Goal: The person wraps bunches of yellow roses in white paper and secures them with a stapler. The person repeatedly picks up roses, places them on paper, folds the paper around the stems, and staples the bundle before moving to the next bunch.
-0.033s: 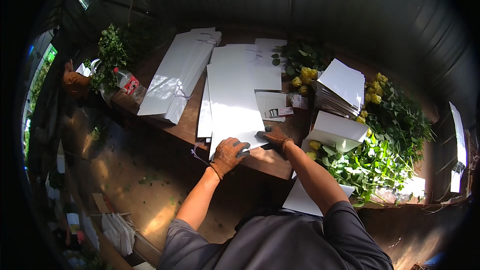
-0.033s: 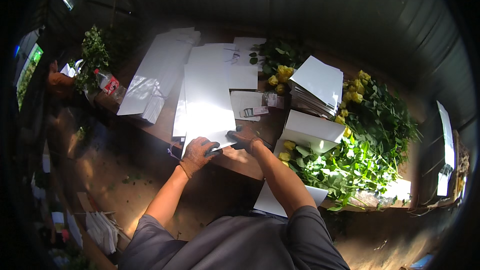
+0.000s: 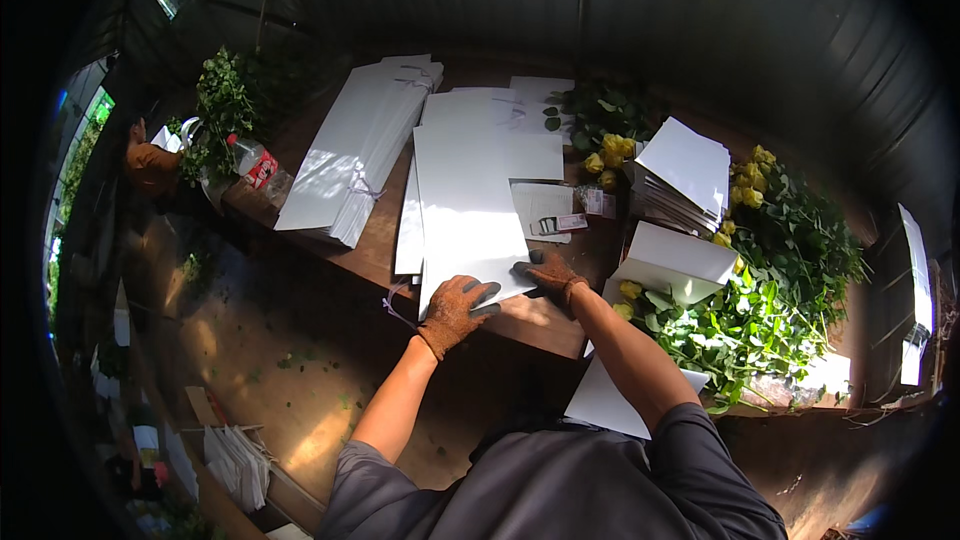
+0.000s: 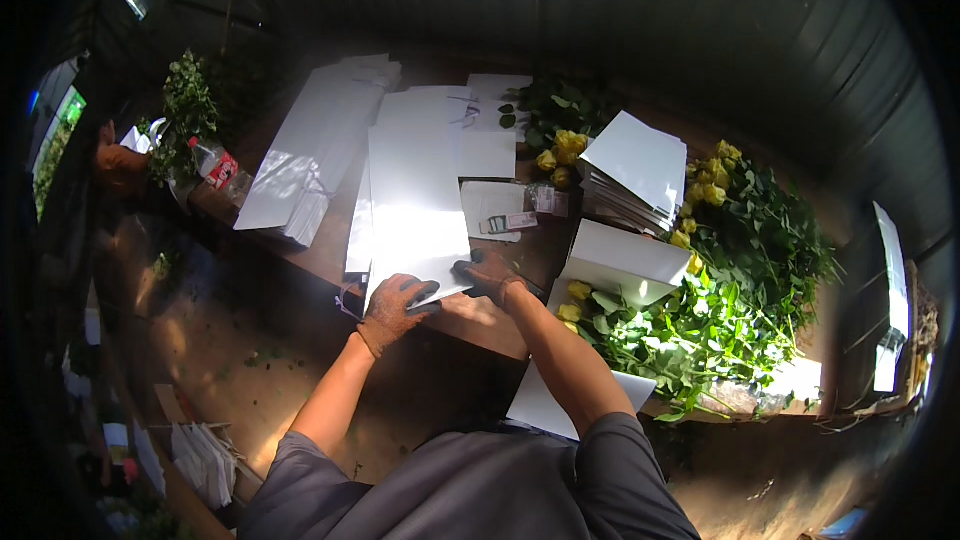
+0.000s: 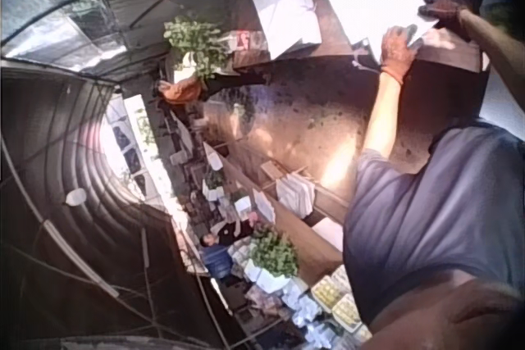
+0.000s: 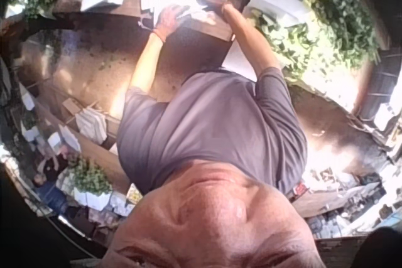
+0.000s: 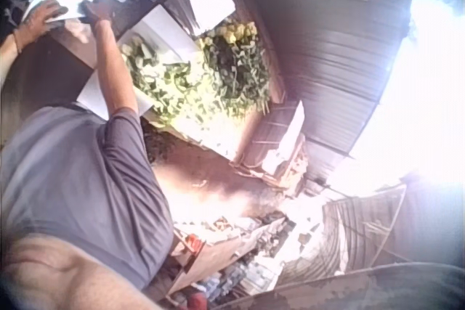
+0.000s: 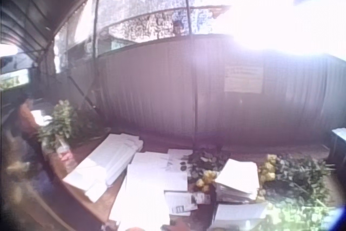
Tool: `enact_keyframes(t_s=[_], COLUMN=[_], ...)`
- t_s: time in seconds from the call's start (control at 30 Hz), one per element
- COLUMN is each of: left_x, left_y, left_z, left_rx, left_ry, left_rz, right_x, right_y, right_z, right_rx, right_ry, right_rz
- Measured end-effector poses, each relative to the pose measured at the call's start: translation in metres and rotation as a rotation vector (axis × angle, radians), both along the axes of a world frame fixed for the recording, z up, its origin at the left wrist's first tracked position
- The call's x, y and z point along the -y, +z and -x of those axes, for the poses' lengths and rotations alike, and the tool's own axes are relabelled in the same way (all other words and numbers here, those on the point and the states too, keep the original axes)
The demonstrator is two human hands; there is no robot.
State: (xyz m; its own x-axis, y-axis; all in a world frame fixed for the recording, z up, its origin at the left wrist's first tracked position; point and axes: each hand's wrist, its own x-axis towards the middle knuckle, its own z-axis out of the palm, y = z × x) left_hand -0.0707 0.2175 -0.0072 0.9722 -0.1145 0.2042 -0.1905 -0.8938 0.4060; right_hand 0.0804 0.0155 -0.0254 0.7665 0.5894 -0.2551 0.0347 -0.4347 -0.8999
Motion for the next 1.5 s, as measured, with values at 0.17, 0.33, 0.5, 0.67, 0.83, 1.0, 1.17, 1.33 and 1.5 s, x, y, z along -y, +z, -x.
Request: enact_keyframes(t_s=[0.17, 0.33, 0.5, 0.67, 0.83, 1.0, 1.17, 1.33, 1.5], left_x=[-0.011, -0.003, 0.043, -0.012, -0.005, -0.012, 0.105, 0.193, 0.199], left_y=[-0.024, -0.068, -0.050, -0.104, -0.045, -0.047, -0.004, -0.018, -0.026], left_z=[0.026, 0.047, 0.035, 0.067, 0.019, -0.086, -0.116, -0.082, -0.082], left_rx=[-0.170, 0.003, 0.118, -0.056, -0.459, -0.860, -0.185, -0.484, -0.786], left_ry=[0.412, 0.533, 0.479, 0.470, -0.113, -0.253, 0.023, -0.108, -0.135], left_rz=[-0.065, 0.040, 0.412, 1.459, 2.359, 2.769, 1.423, 0.857, 0.827], right_x=[0.003, -0.013, 0.009, 0.055, 0.114, 0.162, 0.239, 0.319, 0.360], right_y=[0.030, 0.043, 0.097, 0.151, 0.194, 0.181, 0.196, 0.177, 0.115], right_z=[0.007, 0.017, 0.028, 0.038, 0.078, 0.127, 0.132, 0.078, 0.049], right_rx=[0.358, 0.499, 0.489, 0.594, 0.456, 0.100, 0.100, -0.120, -0.308], right_ry=[-0.035, -0.058, -0.054, 0.030, 0.510, 0.819, 0.759, 0.816, 0.191], right_rz=[0.003, -0.062, -0.111, -0.288, -0.490, -0.610, -0.632, -0.992, -1.321])
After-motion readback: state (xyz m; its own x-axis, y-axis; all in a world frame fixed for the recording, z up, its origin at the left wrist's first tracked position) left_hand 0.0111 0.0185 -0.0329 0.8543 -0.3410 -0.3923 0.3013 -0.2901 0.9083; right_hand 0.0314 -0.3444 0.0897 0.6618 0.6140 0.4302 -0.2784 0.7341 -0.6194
